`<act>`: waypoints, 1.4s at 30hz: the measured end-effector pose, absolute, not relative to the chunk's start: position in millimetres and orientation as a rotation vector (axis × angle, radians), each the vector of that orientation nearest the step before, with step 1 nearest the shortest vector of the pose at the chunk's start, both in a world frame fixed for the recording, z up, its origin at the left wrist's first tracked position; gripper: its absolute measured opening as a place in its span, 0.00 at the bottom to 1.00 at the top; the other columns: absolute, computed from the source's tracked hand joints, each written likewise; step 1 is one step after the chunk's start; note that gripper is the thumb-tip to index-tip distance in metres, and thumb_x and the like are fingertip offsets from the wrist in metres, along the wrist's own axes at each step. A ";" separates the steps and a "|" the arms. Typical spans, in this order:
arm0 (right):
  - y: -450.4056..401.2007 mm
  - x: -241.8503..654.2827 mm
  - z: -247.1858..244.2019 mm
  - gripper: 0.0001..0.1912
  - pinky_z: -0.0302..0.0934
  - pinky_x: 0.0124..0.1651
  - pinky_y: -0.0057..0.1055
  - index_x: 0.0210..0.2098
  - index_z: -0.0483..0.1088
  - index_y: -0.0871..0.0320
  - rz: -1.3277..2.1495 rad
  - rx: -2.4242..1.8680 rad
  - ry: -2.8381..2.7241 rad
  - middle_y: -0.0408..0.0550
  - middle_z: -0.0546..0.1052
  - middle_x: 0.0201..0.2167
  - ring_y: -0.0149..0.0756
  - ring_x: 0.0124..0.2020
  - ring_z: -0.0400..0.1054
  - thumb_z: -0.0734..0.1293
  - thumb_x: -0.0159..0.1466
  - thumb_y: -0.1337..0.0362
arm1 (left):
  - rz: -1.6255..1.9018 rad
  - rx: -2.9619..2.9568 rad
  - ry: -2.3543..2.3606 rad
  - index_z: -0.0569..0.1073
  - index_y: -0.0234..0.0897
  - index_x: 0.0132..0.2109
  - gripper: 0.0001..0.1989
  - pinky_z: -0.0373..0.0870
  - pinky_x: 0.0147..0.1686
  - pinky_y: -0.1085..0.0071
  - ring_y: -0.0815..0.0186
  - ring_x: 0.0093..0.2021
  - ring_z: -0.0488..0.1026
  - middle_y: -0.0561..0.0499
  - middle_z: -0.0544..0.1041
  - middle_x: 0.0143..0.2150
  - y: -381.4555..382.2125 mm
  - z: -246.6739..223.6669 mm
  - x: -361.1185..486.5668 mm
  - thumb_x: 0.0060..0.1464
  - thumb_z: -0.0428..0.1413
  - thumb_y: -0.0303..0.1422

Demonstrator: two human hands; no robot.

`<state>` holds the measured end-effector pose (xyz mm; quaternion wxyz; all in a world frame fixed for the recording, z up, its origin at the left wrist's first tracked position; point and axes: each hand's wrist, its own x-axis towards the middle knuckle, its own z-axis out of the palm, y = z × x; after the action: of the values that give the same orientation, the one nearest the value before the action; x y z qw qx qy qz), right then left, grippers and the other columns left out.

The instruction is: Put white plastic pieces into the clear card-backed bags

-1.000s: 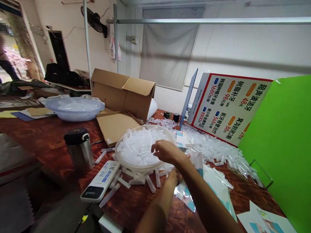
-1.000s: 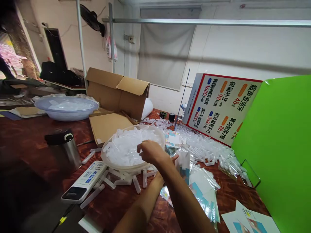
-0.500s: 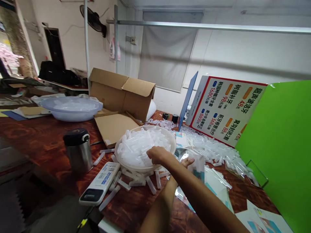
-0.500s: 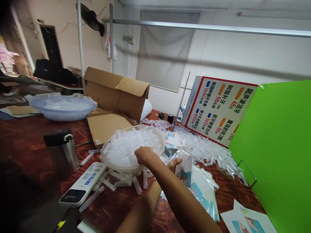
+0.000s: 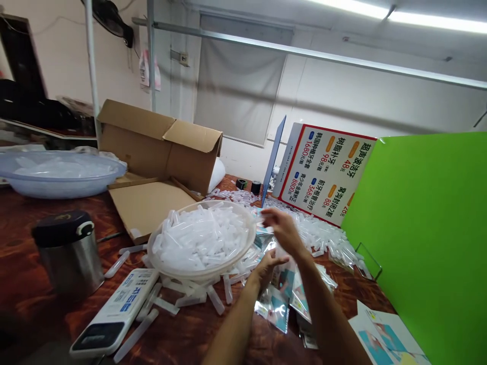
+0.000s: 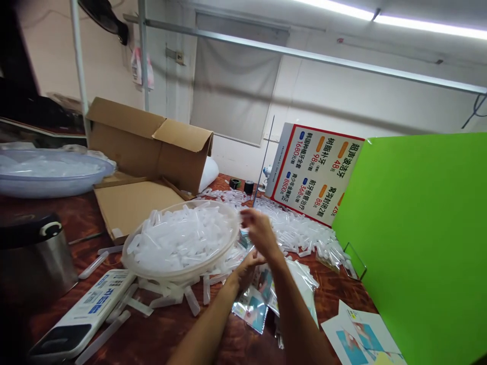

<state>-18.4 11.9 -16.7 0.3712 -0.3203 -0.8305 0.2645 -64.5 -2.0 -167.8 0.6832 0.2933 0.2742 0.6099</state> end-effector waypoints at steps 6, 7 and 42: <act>53.5 122.0 -38.4 0.16 0.67 0.31 0.34 0.40 0.68 0.60 0.758 -1.237 -1.791 0.49 0.76 0.26 0.39 0.26 0.73 0.66 0.60 0.54 | 1.241 0.937 0.374 0.77 0.33 0.44 0.26 0.70 0.39 0.71 0.63 0.36 0.75 0.45 0.78 0.39 2.0 -168.3 -66.0 0.37 0.70 0.39; 56.4 131.1 -43.9 0.18 0.67 0.31 0.34 0.39 0.68 0.60 0.872 -1.209 -1.846 0.48 0.75 0.24 0.39 0.26 0.72 0.67 0.59 0.51 | 1.219 0.959 0.368 0.76 0.32 0.44 0.26 0.70 0.39 0.71 0.63 0.36 0.75 0.45 0.77 0.39 3.4 -169.7 -65.7 0.37 0.70 0.40; 23.9 124.5 -110.1 0.33 0.63 0.31 0.23 0.51 0.75 0.55 1.280 -1.050 -2.082 0.46 0.76 0.39 0.31 0.31 0.68 0.59 0.47 0.77 | 1.113 1.003 0.676 0.77 0.31 0.40 0.25 0.70 0.31 0.71 0.64 0.28 0.74 0.44 0.80 0.33 15.7 -178.4 -60.1 0.46 0.64 0.50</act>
<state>124.5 23.9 -110.1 0.2383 -0.3834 -0.7602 0.4673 -60.1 15.7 -178.4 0.6806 0.4471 0.3013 0.4961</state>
